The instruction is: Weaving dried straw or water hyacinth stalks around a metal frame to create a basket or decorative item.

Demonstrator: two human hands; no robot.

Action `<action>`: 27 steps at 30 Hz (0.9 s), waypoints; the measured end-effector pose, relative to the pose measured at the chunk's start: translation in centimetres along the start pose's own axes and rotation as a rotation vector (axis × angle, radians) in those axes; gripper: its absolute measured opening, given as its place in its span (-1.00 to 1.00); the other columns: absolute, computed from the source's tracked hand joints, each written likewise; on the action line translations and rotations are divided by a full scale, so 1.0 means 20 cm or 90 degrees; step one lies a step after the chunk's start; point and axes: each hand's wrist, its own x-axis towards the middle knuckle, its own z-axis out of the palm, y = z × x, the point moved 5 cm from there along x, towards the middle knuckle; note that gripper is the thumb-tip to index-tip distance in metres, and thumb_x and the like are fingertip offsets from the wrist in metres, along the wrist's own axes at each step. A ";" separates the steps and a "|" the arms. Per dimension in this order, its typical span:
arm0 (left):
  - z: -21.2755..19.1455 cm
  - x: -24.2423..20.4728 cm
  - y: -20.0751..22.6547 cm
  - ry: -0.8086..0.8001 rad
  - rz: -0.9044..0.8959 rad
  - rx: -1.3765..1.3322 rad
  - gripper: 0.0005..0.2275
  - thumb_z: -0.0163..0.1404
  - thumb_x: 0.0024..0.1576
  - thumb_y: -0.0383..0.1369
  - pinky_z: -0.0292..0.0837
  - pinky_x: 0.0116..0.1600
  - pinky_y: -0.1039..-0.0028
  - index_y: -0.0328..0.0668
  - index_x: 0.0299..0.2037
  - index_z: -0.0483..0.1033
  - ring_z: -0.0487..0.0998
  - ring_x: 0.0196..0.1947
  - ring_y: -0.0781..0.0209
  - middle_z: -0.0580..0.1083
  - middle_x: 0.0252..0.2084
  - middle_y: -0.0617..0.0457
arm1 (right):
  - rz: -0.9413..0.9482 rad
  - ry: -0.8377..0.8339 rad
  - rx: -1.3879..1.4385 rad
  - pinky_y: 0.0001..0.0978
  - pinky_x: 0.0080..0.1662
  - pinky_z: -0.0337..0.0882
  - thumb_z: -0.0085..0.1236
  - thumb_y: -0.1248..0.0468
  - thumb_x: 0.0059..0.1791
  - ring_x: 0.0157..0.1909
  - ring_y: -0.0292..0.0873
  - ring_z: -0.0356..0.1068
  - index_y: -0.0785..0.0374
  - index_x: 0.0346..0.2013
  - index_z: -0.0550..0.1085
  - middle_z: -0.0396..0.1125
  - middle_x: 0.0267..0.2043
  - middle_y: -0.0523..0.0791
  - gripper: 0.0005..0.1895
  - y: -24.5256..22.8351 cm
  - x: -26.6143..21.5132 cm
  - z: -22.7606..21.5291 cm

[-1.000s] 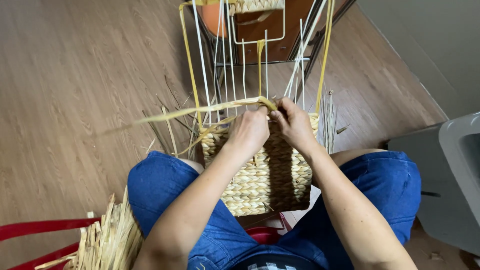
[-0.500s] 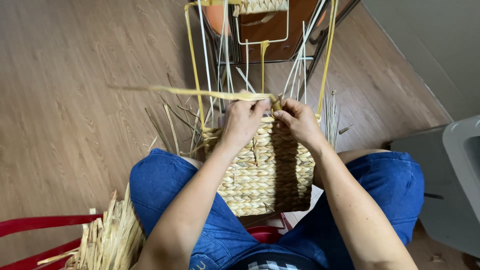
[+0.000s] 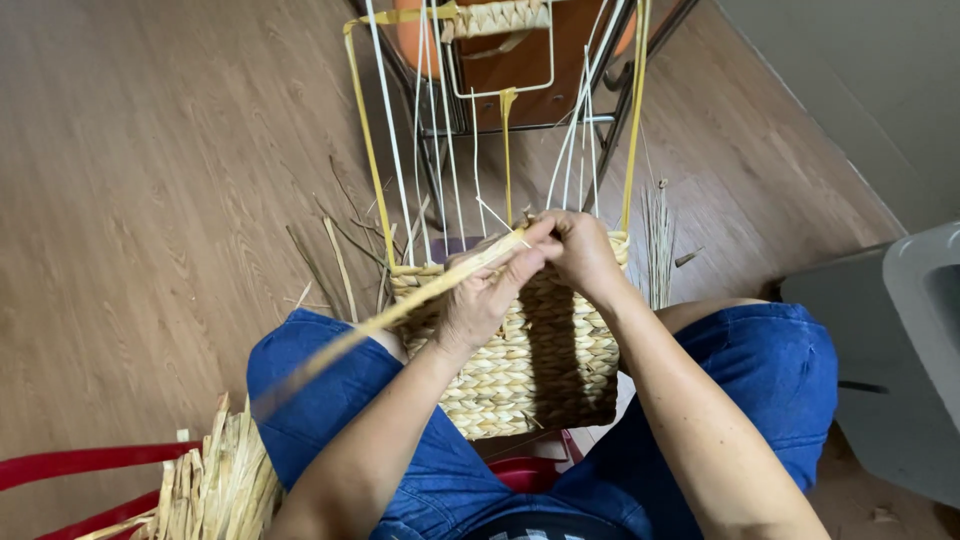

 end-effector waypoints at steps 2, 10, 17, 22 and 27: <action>-0.02 -0.03 -0.17 0.037 -0.133 -0.160 -0.65 -0.05 0.36 -0.25 0.61 -0.10 0.37 -0.07 0.34 0.33 0.63 -0.17 0.11 0.57 -0.07 -0.25 | 0.047 0.004 -0.019 -0.48 -0.27 0.43 0.24 0.43 -0.06 -0.37 -0.40 0.39 0.31 -0.22 0.63 0.50 -0.39 -0.17 -0.87 -0.07 -0.01 0.01; -0.04 -0.01 0.26 0.015 0.314 0.213 -0.50 -0.04 0.32 -0.25 0.59 0.21 0.39 0.25 0.46 0.10 0.50 0.17 0.10 0.23 0.39 -0.21 | -0.080 0.032 -0.222 -0.13 -0.18 0.46 0.18 0.43 -0.10 -0.27 0.12 0.49 0.33 -0.18 0.61 0.49 -0.28 0.11 -0.79 -0.16 0.00 0.01; -0.14 0.00 -0.19 0.005 0.109 0.691 -0.61 0.22 0.06 -0.31 0.47 0.05 0.13 -0.13 0.09 0.44 0.51 0.04 0.04 0.43 0.09 -0.03 | -0.009 -0.027 -0.131 -0.16 -0.13 0.44 0.07 0.43 0.01 -0.16 0.06 0.50 0.31 -0.04 0.39 0.47 -0.22 0.09 -0.78 -0.27 -0.04 0.00; -0.16 -0.05 -0.31 -0.116 -0.174 0.677 -0.83 0.12 0.27 -0.22 0.42 -0.07 0.23 -0.04 -0.07 0.48 0.51 -0.05 0.16 0.41 -0.14 0.08 | 0.000 0.048 -0.075 -0.30 -0.16 0.46 0.20 0.37 0.02 -0.25 -0.11 0.47 0.31 -0.25 0.38 0.45 -0.31 -0.02 -0.85 -0.17 -0.03 0.02; -0.24 -0.04 -0.33 -0.084 -0.268 0.731 -0.86 0.13 0.18 -0.21 0.40 0.02 0.28 0.00 -0.19 0.51 0.46 -0.04 0.10 0.43 -0.15 0.06 | 0.015 0.061 -0.077 -0.35 -0.21 0.42 0.22 0.35 0.00 -0.34 -0.21 0.39 0.31 -0.28 0.39 0.43 -0.38 -0.06 -0.84 -0.12 -0.02 0.00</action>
